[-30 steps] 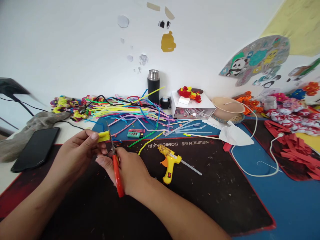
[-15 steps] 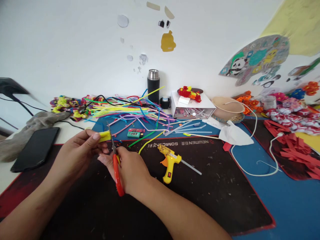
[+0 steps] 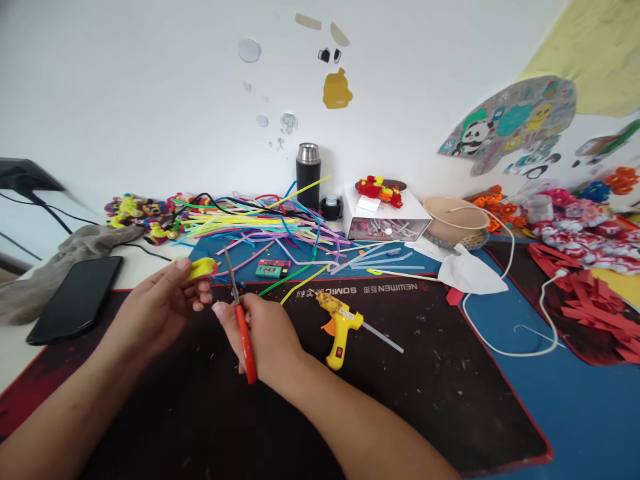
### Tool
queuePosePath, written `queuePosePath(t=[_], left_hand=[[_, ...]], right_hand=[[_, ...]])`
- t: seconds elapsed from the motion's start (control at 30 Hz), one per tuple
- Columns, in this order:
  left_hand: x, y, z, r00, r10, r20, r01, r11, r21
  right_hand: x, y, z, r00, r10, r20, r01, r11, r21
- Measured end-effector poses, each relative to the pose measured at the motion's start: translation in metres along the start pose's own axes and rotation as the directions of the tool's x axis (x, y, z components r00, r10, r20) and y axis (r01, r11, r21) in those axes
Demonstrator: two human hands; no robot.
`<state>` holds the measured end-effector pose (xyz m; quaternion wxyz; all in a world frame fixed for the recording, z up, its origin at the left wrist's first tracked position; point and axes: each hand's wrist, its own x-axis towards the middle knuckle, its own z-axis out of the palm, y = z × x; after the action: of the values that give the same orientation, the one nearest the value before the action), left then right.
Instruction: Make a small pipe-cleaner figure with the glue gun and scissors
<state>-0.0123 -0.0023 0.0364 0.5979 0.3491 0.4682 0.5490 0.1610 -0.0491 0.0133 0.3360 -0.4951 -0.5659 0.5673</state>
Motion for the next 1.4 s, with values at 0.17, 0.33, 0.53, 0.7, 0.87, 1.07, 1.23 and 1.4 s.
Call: queuePosePath(t=[0.17,0.33,0.53,0.7,0.87,1.07,1.23,1.4], left_hand=[[0.004,0.000,-0.002,0.998,-0.054,-0.037,0.050,0.994,-0.096],[0.005,-0.003,-0.003,0.996,-0.089,-0.029,0.083,0.985,-0.152],[0.010,-0.002,-0.012,1.000,0.005,-0.014,-0.008,0.983,-0.185],[0.014,0.008,-0.019,0.994,0.097,-0.047,-0.105,0.968,-0.227],[0.014,0.017,-0.019,0.991,0.109,-0.082,-0.126,0.959,-0.253],[0.015,0.022,-0.022,0.984,0.149,-0.093,-0.169,0.945,-0.280],[0.019,0.021,-0.028,0.986,0.146,-0.077,-0.163,0.935,-0.314],[0.021,0.021,-0.032,0.985,0.162,-0.058,-0.172,0.924,-0.342]], right_hand=[[0.004,0.013,0.002,0.999,-0.041,0.012,0.039,0.987,0.155],[0.006,0.015,0.003,0.999,-0.042,0.010,0.038,0.969,0.243],[0.003,0.007,0.004,1.000,-0.007,0.010,0.004,0.977,0.213],[0.000,0.014,0.004,0.997,-0.031,0.066,0.022,0.992,0.123],[0.001,0.019,0.004,0.983,0.020,0.181,-0.039,0.994,0.104],[0.000,0.011,0.019,0.937,0.133,0.324,-0.137,0.991,-0.011],[0.001,0.000,0.033,0.936,0.163,0.311,-0.098,0.972,-0.214],[0.006,-0.021,0.037,0.969,0.023,0.244,0.129,0.799,-0.587]])
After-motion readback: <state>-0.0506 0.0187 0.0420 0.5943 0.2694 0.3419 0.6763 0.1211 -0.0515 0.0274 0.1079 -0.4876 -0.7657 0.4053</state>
